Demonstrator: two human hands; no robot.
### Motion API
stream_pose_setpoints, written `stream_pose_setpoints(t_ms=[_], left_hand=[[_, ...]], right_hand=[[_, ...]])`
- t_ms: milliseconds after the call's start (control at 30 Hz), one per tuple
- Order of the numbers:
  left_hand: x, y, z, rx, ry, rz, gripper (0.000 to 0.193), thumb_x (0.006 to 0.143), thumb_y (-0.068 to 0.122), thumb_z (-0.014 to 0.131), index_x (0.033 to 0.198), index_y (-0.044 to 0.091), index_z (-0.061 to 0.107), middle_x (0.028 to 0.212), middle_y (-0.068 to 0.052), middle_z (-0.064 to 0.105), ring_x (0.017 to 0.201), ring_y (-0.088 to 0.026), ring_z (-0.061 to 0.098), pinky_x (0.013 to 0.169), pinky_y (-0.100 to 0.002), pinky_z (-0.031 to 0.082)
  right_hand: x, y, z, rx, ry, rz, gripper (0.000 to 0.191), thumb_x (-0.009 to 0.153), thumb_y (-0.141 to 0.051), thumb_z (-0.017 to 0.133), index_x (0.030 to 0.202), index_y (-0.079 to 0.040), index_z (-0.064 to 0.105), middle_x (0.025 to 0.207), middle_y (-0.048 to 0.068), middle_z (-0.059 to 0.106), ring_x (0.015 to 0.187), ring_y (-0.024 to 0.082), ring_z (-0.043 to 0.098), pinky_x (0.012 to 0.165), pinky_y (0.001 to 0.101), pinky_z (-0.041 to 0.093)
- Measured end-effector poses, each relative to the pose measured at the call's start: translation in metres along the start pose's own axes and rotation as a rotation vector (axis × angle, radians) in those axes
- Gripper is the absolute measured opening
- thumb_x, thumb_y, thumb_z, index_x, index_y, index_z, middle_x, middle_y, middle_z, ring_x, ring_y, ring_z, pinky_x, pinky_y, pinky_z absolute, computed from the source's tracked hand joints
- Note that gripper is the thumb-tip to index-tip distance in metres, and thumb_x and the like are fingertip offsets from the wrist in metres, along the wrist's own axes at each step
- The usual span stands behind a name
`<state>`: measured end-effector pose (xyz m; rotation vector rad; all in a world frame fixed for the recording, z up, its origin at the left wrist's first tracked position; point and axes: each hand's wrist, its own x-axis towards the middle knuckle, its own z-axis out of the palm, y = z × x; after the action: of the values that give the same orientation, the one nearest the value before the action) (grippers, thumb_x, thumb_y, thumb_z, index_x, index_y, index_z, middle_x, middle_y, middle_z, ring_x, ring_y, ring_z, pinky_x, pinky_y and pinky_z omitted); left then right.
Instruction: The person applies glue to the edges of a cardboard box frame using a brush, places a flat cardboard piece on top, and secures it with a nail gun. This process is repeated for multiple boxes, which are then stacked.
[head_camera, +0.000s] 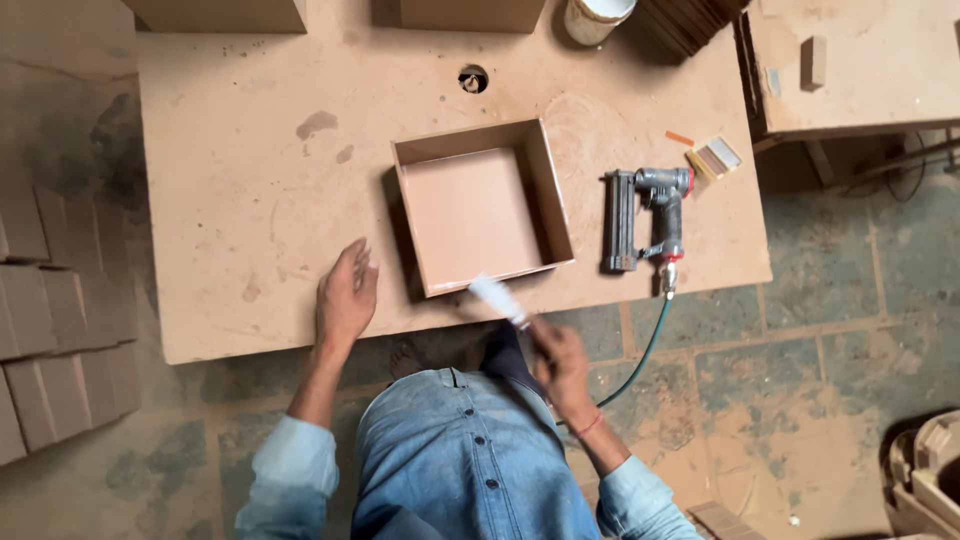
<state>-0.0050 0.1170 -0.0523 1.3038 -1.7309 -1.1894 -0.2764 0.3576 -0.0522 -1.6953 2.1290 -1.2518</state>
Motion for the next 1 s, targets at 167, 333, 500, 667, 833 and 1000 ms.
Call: stream_pose_setpoints(t_ms=[167, 333, 500, 667, 833, 1000], left_hand=[[0.058, 0.032, -0.019, 0.644, -0.364, 0.486, 0.08, 0.075, 0.019, 0.079, 0.15, 0.01, 0.051, 0.155, -0.023, 0.041, 0.141, -0.04, 0.041, 0.113, -0.054, 0.034], [0.119, 0.052, -0.011, 0.955, -0.607, 0.968, 0.064, 0.066, 0.041, 0.085, 0.12, 0.011, 0.066, 0.137, -0.011, 0.058, 0.136, -0.03, 0.05, 0.119, -0.055, 0.03], [0.082, 0.031, 0.016, 1.098, -0.532, 0.947, 0.053, 0.075, 0.057, 0.079, 0.099, 0.01, 0.074, 0.094, -0.012, 0.07, 0.102, -0.031, 0.064, 0.105, -0.077, 0.032], [-0.01, 0.019, 0.094, 0.783, -0.272, 0.887, 0.04, 0.089, 0.046, 0.076, 0.083, 0.007, 0.074, 0.076, -0.01, 0.069, 0.082, -0.026, 0.067, 0.11, -0.057, 0.042], [-0.024, 0.027, 0.081, 0.581, -0.175, 0.816, 0.032, 0.087, 0.037, 0.071, 0.08, 0.006, 0.075, 0.077, -0.012, 0.072, 0.078, -0.027, 0.068, 0.101, -0.055, 0.044], [0.002, 0.02, -0.005, 0.563, -0.018, 0.713, 0.015, 0.098, 0.02, 0.067, 0.094, 0.008, 0.075, 0.101, -0.01, 0.075, 0.097, -0.027, 0.071, 0.102, -0.052, 0.046]], right_hand=[[-0.003, -0.028, 0.01, -0.17, 0.098, 0.332, 0.05, 0.089, 0.004, 0.067, 0.135, -0.015, 0.07, 0.086, 0.013, 0.06, 0.078, 0.03, 0.058, 0.073, 0.0406, 0.049], [-0.025, -0.099, 0.059, -0.07, -0.099, 0.028, 0.064, 0.073, 0.008, 0.063, 0.135, -0.009, 0.067, 0.096, 0.014, 0.065, 0.084, 0.028, 0.062, 0.071, 0.0366, 0.053], [-0.012, -0.081, 0.027, 0.053, 0.147, 0.302, 0.038, 0.094, -0.002, 0.068, 0.13, -0.009, 0.07, 0.1, 0.009, 0.074, 0.082, 0.017, 0.068, 0.072, 0.0301, 0.055], [-0.013, -0.049, 0.0, 0.204, 0.241, 0.53, 0.033, 0.097, -0.004, 0.067, 0.13, -0.004, 0.068, 0.112, 0.011, 0.076, 0.101, 0.017, 0.072, 0.089, 0.0285, 0.057], [-0.011, -0.036, 0.026, -0.004, 0.261, 0.399, 0.036, 0.093, -0.001, 0.071, 0.129, -0.004, 0.069, 0.109, 0.015, 0.074, 0.095, 0.023, 0.072, 0.085, 0.0327, 0.055], [-0.036, -0.075, 0.048, -0.196, 0.138, 0.047, 0.054, 0.084, 0.007, 0.063, 0.136, -0.008, 0.065, 0.106, 0.015, 0.067, 0.09, 0.03, 0.067, 0.078, 0.037, 0.055]])
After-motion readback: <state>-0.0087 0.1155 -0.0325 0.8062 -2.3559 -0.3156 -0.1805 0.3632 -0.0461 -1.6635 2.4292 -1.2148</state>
